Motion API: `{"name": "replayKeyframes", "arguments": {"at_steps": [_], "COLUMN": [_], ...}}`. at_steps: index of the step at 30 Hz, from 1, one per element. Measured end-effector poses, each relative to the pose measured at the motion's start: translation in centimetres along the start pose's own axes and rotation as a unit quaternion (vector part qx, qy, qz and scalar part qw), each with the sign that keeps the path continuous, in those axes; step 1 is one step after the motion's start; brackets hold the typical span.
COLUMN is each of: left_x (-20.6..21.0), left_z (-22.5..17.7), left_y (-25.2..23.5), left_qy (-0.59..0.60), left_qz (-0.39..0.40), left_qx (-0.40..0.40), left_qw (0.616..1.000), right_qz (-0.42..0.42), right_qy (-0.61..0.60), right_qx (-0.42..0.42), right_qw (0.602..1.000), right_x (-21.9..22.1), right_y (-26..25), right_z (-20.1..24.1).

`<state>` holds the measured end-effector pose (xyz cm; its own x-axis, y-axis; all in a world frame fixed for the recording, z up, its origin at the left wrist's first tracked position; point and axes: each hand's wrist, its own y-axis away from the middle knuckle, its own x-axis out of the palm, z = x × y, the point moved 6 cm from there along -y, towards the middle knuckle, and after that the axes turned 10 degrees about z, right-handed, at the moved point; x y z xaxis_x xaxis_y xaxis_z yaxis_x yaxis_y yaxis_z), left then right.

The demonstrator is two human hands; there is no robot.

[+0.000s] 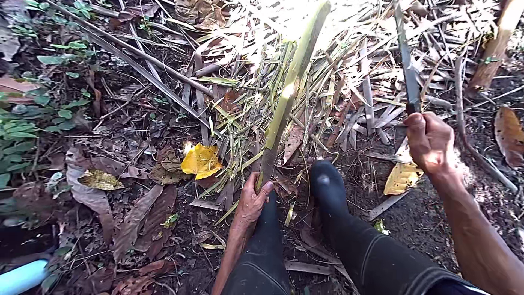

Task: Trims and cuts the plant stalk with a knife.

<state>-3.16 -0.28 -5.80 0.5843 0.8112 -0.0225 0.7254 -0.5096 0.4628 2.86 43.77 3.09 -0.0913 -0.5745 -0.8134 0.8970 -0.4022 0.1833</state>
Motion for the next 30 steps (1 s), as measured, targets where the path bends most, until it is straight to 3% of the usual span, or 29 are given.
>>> {"name": "replayKeyframes", "arguments": {"at_steps": [2, 9, 15, 20, 25, 30], "left_x": [-0.2, 0.0, 0.9, 1.9, 3.0, 3.3], "left_z": [-0.2, -0.1, 1.0, 2.0, 2.2, 1.5], "left_y": [-0.1, -0.9, -1.2, -1.4, -2.1, -2.1], "left_qy": [-0.023, -0.198, -0.175, -0.163, -0.144, -0.126], "left_qz": [-0.010, 0.020, 0.104, 0.167, 0.207, 0.203], "left_qx": [0.009, -0.064, -0.111, -0.187, -0.257, -0.268], "left_qw": [1.000, 0.978, 0.973, 0.954, 0.933, 0.933], "right_qz": [0.015, 0.126, 0.170, 0.243, 0.283, 0.283], "right_qy": [0.059, 0.211, 0.214, 0.206, 0.181, 0.176], "right_qx": [-0.089, -0.211, -0.233, -0.199, -0.167, -0.168], "right_qw": [0.994, 0.946, 0.933, 0.927, 0.927, 0.928], "right_x": [1.5, 5.8, 7.9, 9.8, 10.8, 10.3], "right_y": [1.2, 3.6, 5.6, 8.1, 9.2, 9.8], "right_z": [2.4, 7.3, 5.9, 2.8, 0.3, 0.3]}}
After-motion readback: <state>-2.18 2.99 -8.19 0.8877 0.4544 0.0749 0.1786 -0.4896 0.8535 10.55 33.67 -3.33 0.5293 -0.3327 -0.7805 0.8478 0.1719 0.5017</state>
